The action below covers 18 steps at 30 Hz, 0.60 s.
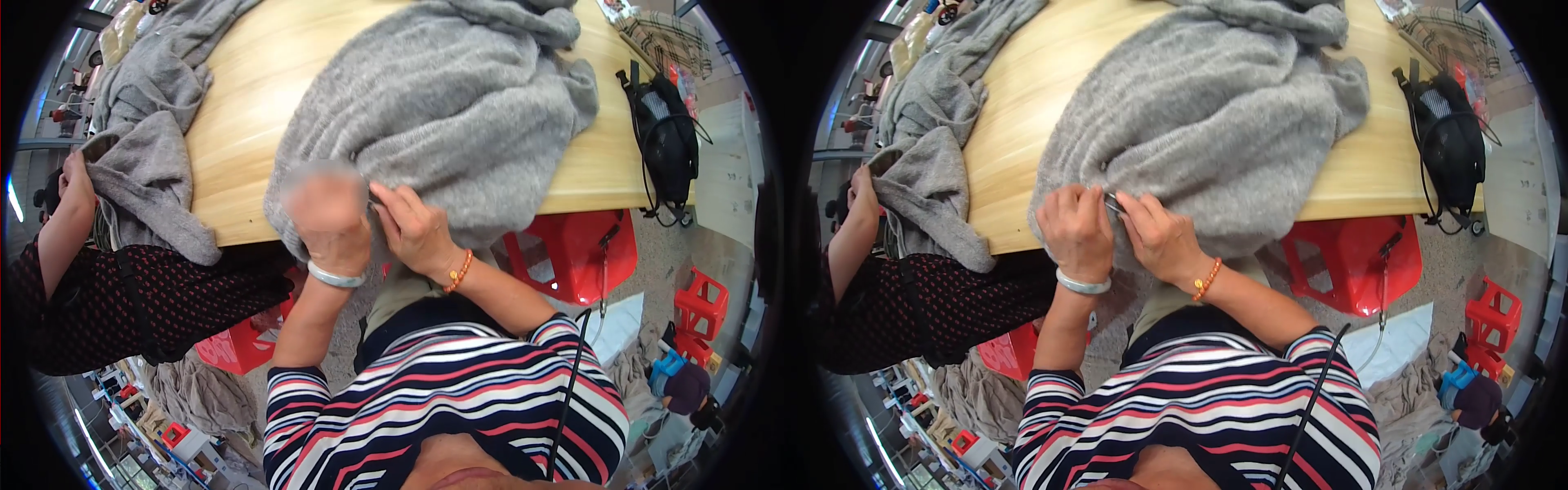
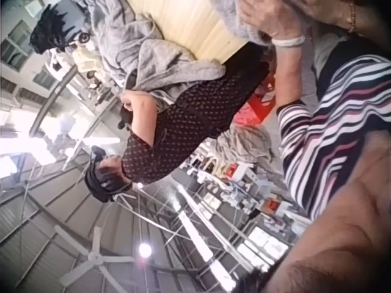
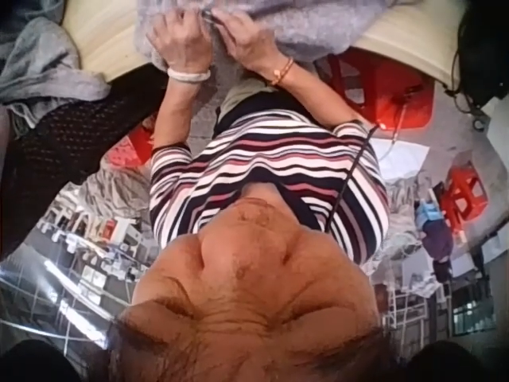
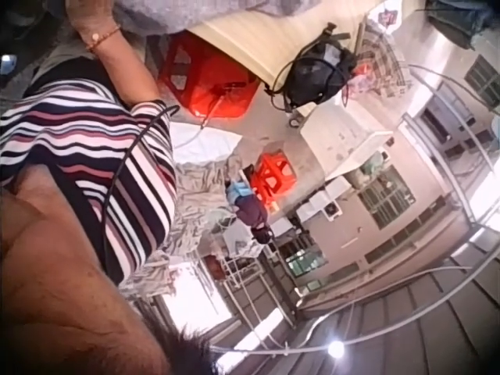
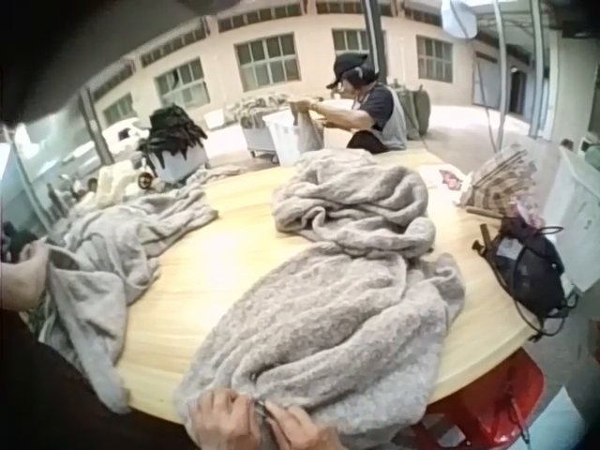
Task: Inspecting a grey knitted garment and using a small needle tool to repair loose threads or snags.
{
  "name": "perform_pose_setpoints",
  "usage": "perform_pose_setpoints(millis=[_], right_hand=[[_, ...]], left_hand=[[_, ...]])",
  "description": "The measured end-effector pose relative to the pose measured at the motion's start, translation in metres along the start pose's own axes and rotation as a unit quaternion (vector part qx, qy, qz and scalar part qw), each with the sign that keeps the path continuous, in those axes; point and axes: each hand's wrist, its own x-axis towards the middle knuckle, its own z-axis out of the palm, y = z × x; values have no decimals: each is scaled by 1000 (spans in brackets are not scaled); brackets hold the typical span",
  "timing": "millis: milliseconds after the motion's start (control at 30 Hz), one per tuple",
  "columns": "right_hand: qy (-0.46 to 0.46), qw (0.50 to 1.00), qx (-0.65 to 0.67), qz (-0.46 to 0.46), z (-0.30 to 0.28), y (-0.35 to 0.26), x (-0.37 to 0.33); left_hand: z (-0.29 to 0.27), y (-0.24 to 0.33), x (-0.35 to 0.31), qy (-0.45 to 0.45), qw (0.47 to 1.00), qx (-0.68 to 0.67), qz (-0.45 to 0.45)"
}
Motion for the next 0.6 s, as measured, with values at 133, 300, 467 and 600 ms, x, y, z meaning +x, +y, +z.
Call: perform_pose_setpoints(millis=[133,300,467,600], right_hand=[[-12,1000,-12,18,4,-5,-2],[0,1000,-15,3,3,-3,-3],[-2,999,-21,-26,7,-6,4],[-6,999,-26,-29,8,-9,13]], left_hand=[[-1,1,-5,-33,999,16,-1],[7,2,-8,-14,1000,-16,-14],[11,-4,-8,38,997,-42,-48],[19,-7,-4,59,989,-100,-92]])
